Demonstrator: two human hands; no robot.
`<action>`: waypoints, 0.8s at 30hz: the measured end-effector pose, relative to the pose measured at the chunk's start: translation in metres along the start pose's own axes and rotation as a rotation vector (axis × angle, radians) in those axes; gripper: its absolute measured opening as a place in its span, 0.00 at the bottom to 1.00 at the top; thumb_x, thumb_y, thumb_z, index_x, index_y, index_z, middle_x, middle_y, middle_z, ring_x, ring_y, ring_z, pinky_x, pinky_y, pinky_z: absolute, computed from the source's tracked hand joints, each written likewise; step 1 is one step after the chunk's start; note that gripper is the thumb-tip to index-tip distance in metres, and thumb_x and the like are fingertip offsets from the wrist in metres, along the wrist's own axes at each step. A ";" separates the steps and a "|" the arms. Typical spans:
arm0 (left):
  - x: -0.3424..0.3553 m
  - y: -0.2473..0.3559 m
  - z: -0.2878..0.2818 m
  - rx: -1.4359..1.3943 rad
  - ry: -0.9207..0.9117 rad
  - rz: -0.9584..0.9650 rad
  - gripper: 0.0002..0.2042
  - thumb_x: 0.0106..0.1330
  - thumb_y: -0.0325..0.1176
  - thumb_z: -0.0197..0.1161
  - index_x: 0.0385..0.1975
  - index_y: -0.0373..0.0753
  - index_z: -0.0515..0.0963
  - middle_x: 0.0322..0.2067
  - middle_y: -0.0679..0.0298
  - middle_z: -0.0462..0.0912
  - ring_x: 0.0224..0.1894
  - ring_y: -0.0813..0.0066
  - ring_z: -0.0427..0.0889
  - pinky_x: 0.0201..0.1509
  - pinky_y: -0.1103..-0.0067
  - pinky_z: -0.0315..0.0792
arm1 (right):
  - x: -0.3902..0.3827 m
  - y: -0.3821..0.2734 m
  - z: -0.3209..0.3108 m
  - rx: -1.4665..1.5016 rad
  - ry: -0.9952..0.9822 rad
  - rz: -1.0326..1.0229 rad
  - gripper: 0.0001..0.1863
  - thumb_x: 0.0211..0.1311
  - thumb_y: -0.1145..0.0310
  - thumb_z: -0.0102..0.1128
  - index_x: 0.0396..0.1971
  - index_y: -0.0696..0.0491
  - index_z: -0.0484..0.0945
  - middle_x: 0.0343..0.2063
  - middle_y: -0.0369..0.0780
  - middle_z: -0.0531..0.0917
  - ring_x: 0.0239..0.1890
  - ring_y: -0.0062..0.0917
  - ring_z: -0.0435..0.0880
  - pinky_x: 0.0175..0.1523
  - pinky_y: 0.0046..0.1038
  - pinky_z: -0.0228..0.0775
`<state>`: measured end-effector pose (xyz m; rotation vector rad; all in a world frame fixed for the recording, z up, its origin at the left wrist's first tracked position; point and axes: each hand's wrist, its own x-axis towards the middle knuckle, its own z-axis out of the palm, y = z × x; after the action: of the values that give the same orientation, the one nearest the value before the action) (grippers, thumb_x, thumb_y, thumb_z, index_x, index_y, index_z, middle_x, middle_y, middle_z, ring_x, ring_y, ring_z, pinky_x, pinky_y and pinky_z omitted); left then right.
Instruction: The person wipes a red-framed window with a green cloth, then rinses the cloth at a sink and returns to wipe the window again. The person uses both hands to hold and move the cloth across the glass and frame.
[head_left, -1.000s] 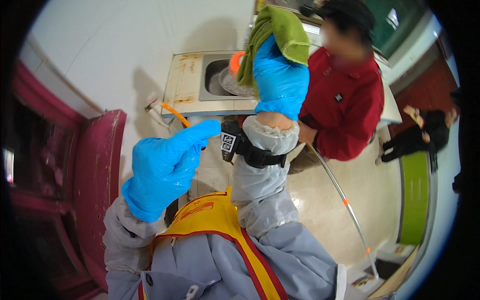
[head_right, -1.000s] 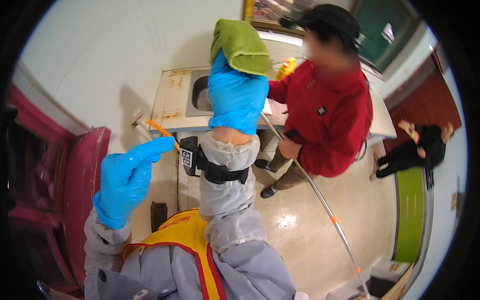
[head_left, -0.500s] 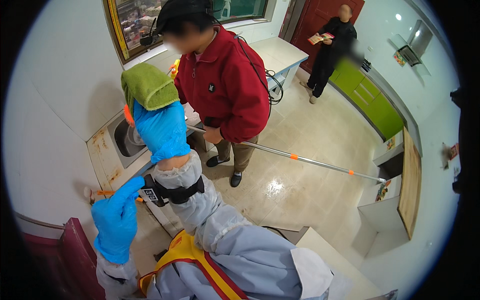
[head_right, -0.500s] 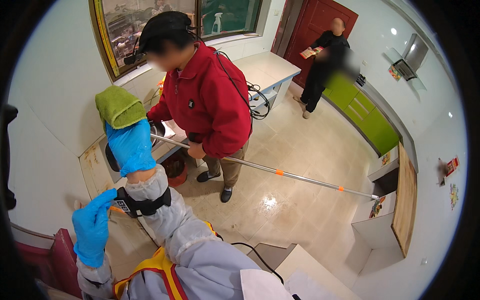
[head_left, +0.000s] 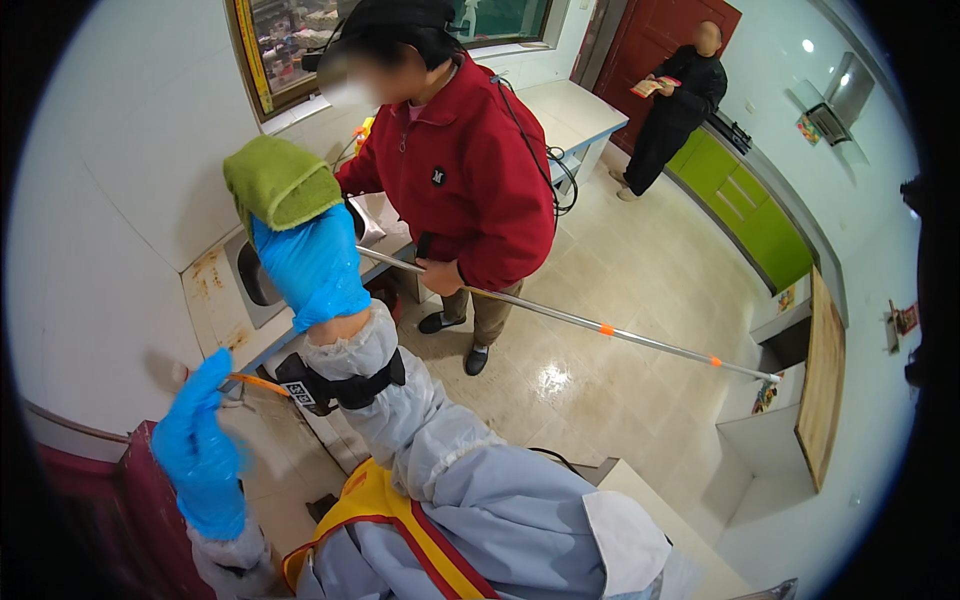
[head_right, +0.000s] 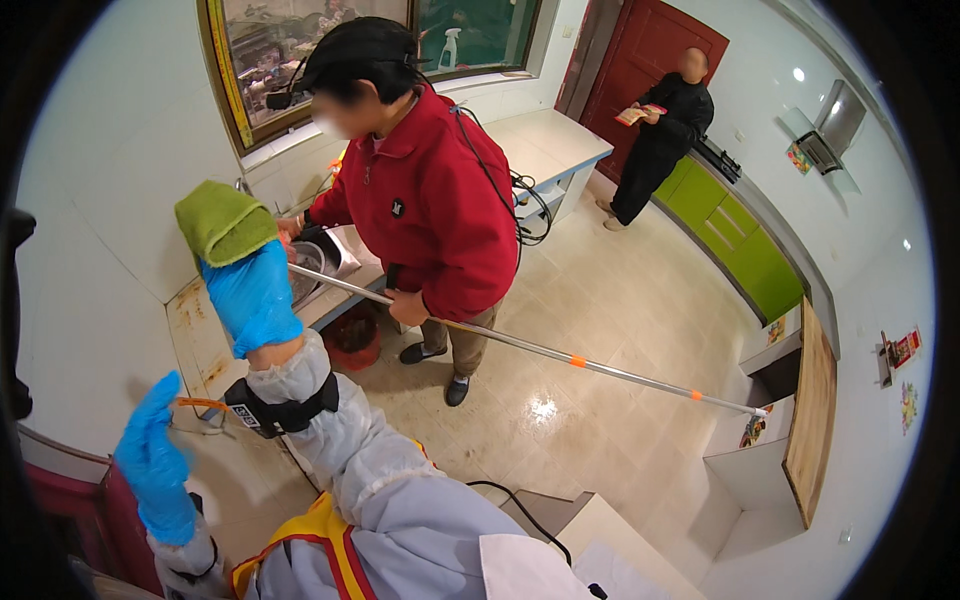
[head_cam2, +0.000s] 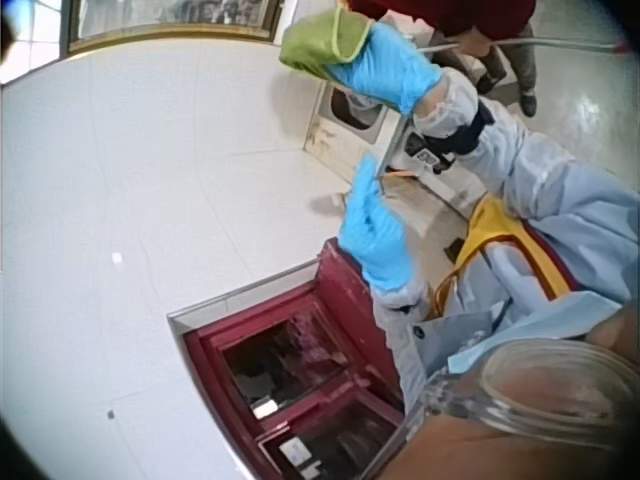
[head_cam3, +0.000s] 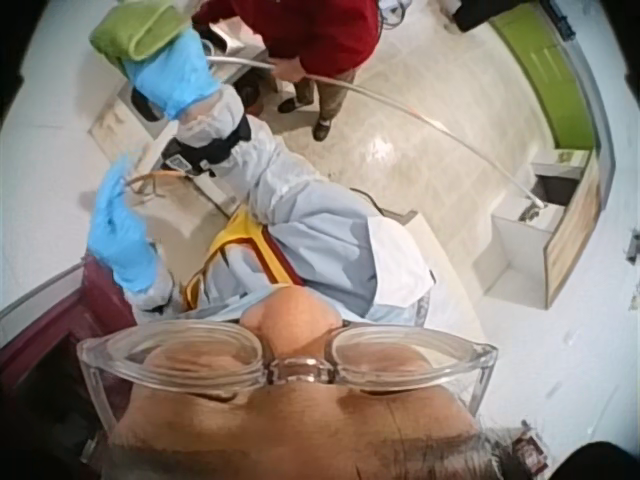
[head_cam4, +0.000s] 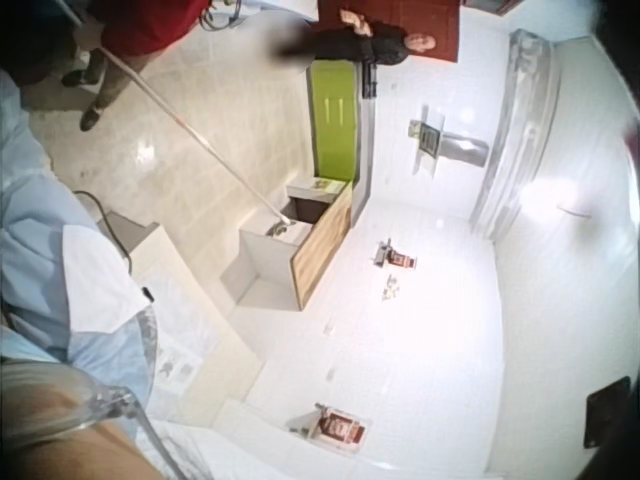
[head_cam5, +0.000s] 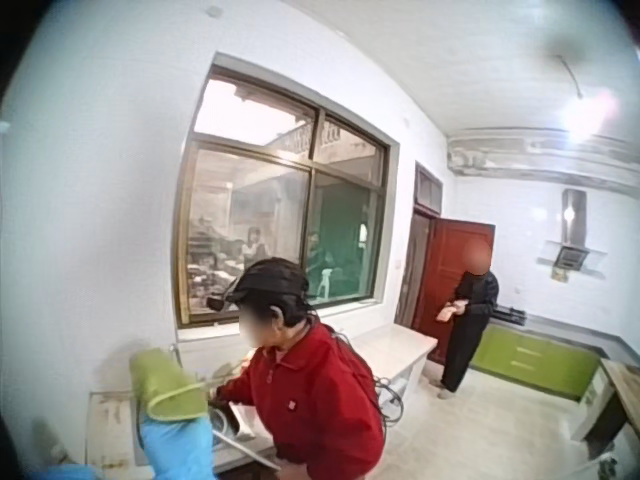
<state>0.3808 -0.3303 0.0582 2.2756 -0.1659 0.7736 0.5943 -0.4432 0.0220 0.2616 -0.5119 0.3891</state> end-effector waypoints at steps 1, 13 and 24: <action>0.004 0.005 -0.005 0.018 0.063 0.038 0.17 0.70 0.22 0.49 0.56 0.37 0.76 0.43 0.59 0.85 0.24 0.85 0.71 0.30 0.85 0.71 | -0.001 0.003 0.005 0.033 0.067 0.034 0.22 0.75 0.62 0.38 0.61 0.58 0.65 0.61 0.44 0.71 0.62 0.36 0.72 0.66 0.36 0.67; -0.005 0.042 -0.041 -0.070 0.222 -0.389 0.20 0.58 0.40 0.69 0.48 0.39 0.76 0.41 0.53 0.81 0.42 0.52 0.81 0.45 0.69 0.76 | -0.037 0.052 0.064 -0.254 -0.193 0.766 0.24 0.73 0.56 0.40 0.58 0.58 0.67 0.52 0.47 0.76 0.53 0.38 0.78 0.60 0.41 0.70; -0.052 0.008 -0.125 -0.304 0.929 -0.570 0.15 0.68 0.26 0.53 0.53 0.34 0.72 0.46 0.61 0.80 0.44 0.70 0.82 0.49 0.76 0.77 | -0.017 0.223 0.020 -0.556 -0.866 0.944 0.40 0.58 0.81 0.62 0.70 0.48 0.55 0.66 0.42 0.61 0.65 0.30 0.65 0.69 0.32 0.59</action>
<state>0.2754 -0.2582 0.1031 1.3750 0.7094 1.2735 0.4779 -0.2559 0.0623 -0.4115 -1.5757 1.0312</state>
